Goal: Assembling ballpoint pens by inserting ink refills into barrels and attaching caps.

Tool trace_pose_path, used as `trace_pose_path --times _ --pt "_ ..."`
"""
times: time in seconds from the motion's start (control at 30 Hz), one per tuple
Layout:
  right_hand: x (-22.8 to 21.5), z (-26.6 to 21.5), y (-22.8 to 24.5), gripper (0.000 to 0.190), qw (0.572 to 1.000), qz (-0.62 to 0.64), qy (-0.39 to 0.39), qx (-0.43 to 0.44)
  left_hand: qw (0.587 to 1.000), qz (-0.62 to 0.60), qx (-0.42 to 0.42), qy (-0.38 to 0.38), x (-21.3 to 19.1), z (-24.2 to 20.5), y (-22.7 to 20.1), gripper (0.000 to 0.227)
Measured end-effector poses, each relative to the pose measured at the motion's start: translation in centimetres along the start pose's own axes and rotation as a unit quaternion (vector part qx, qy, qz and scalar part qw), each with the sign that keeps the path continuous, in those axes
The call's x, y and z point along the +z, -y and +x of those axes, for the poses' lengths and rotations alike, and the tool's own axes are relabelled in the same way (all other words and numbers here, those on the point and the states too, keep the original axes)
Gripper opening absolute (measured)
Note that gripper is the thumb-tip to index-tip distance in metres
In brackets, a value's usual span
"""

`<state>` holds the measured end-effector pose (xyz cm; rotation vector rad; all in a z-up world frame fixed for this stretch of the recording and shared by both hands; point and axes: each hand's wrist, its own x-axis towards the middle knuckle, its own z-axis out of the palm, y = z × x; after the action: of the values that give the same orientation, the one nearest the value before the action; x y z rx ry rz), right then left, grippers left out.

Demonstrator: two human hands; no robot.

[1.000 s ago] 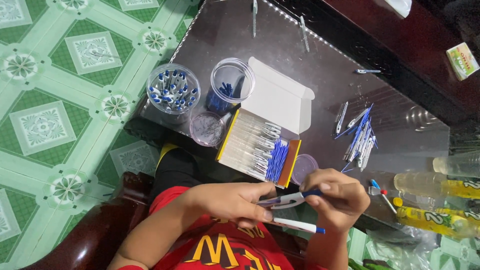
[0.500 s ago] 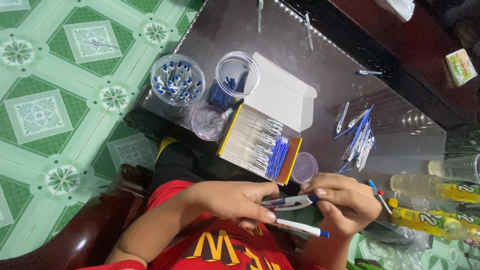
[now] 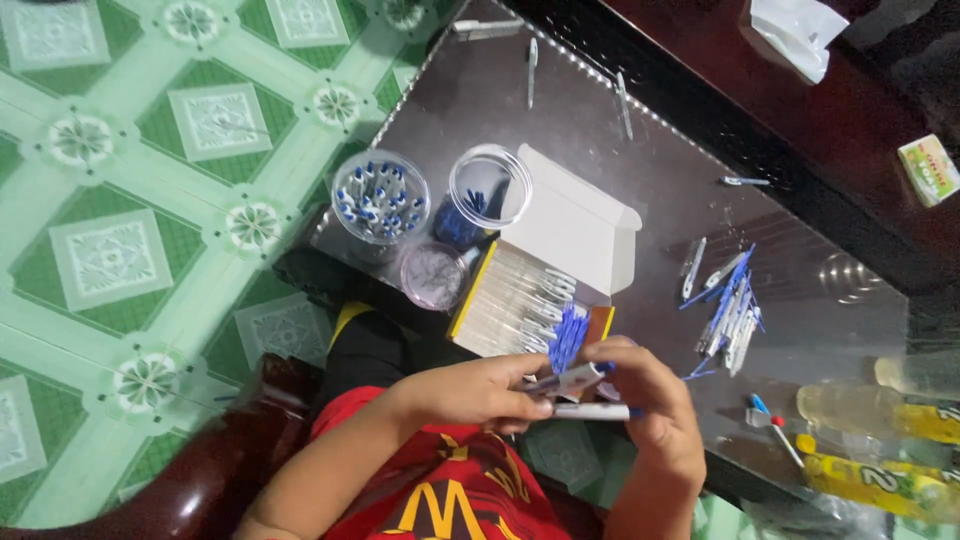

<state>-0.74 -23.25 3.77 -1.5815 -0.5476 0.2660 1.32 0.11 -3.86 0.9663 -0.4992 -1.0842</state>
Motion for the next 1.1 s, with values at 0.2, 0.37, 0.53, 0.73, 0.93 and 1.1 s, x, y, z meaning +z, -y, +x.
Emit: trace_pose_path --times 0.2,0.37,0.53,0.73,0.93,1.1 --pt "3.2 4.7 -2.6 0.02 0.992 -0.088 -0.085 -0.024 0.998 0.016 0.021 -0.05 -1.1 -0.2 0.9 0.011" --pt "3.9 9.9 -6.0 0.023 0.994 -0.017 -0.072 -0.082 0.923 0.202 0.19 -0.266 -2.5 -0.2 0.4 0.017" --pt "5.9 17.0 -4.7 0.018 0.997 0.047 0.007 -0.068 0.831 0.307 0.317 -0.339 -7.6 0.0 -3.8 0.012" --pt "9.3 26.6 -5.3 0.005 0.973 -0.01 -0.001 -0.233 0.658 0.487 0.266 -0.51 -13.9 -3.7 -6.2 0.04" --pt "9.0 28.9 -18.4 0.012 0.968 -0.2 -0.045 -0.143 0.641 0.471 0.109 -0.596 -16.1 -6.4 -3.8 0.056" --pt "8.7 26.2 -17.5 0.031 0.826 -0.509 -0.03 -0.24 0.61 0.499 0.064 -0.612 -17.7 -5.2 -1.9 0.039"
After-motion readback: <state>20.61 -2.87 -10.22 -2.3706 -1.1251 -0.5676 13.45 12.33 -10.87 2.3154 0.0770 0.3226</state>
